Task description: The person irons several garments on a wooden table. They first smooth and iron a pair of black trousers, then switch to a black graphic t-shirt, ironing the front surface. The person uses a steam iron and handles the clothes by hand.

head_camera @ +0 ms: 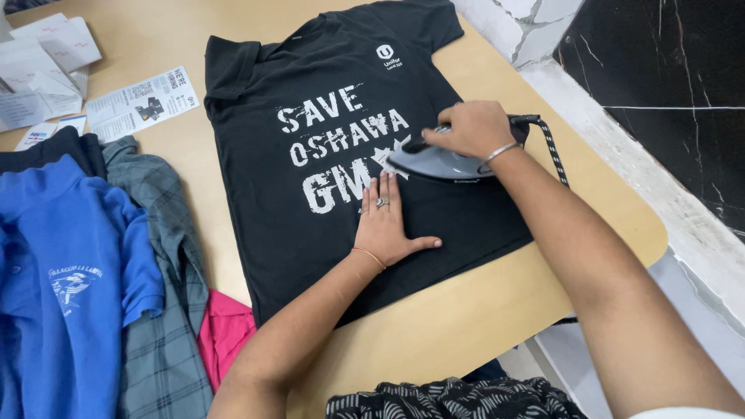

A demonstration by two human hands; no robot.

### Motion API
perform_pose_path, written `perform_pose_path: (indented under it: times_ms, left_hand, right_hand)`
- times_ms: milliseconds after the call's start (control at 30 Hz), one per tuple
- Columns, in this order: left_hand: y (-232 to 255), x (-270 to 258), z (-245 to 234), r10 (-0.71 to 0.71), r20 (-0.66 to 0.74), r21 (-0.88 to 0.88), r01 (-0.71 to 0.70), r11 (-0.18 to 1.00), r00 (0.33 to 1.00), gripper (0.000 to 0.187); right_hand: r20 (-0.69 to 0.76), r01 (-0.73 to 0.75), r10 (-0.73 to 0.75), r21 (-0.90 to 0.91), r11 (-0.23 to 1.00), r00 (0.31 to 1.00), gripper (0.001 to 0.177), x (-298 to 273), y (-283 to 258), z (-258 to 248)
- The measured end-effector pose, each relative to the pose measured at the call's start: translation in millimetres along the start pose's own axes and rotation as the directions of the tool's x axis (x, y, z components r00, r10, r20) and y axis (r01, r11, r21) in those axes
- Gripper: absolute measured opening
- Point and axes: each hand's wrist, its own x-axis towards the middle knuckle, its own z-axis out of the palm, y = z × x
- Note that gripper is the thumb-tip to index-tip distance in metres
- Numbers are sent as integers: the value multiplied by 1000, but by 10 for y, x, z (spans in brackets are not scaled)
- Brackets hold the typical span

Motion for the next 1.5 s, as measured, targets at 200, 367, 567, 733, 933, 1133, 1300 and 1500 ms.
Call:
perform_pose_path:
  times_ms: [200, 367, 567, 733, 933, 1133, 1300, 1500]
  left_hand:
    - [-330, 40, 120, -188, -229, -659, -10, 752, 955, 114]
    - [-844, 125, -127, -179, -277, -261, 106, 960, 944, 96]
    - [-1493, 88, -282, -386, -211, -2, 395, 919, 898, 93]
    - [-1799, 9, -197, -457, -244, -67, 455, 888, 856, 90]
    - [-1812, -80, -256, -520, -352, -449, 347, 824, 778, 82]
    - [-1816, -160, -304, -640, -403, -807, 76, 586, 654, 82]
    - [-1875, -130, -214, -615, -479, -775, 27, 631, 627, 80]
    - [-1877, -93, -190, -587, -428, -573, 297, 764, 687, 78]
  right_hand:
    - [346, 341, -329, 28, 940, 879, 54, -471, -164, -544]
    - [329, 224, -211, -2, 975, 921, 63, -538, -253, -541]
    - [231, -377, 359, 37, 925, 904, 65, -58, -552, -195]
    - [271, 32, -62, 112, 993, 960, 69, 95, -939, -190]
    - [279, 227, -273, 188, 956, 921, 70, 104, -1497, -201]
    - [95, 158, -169, 118, 980, 981, 69, 445, -1912, 55]
    - [165, 42, -60, 109, 993, 984, 69, 905, -2308, 283]
    - [266, -111, 45, 240, 964, 963, 68, 1571, -2517, 879]
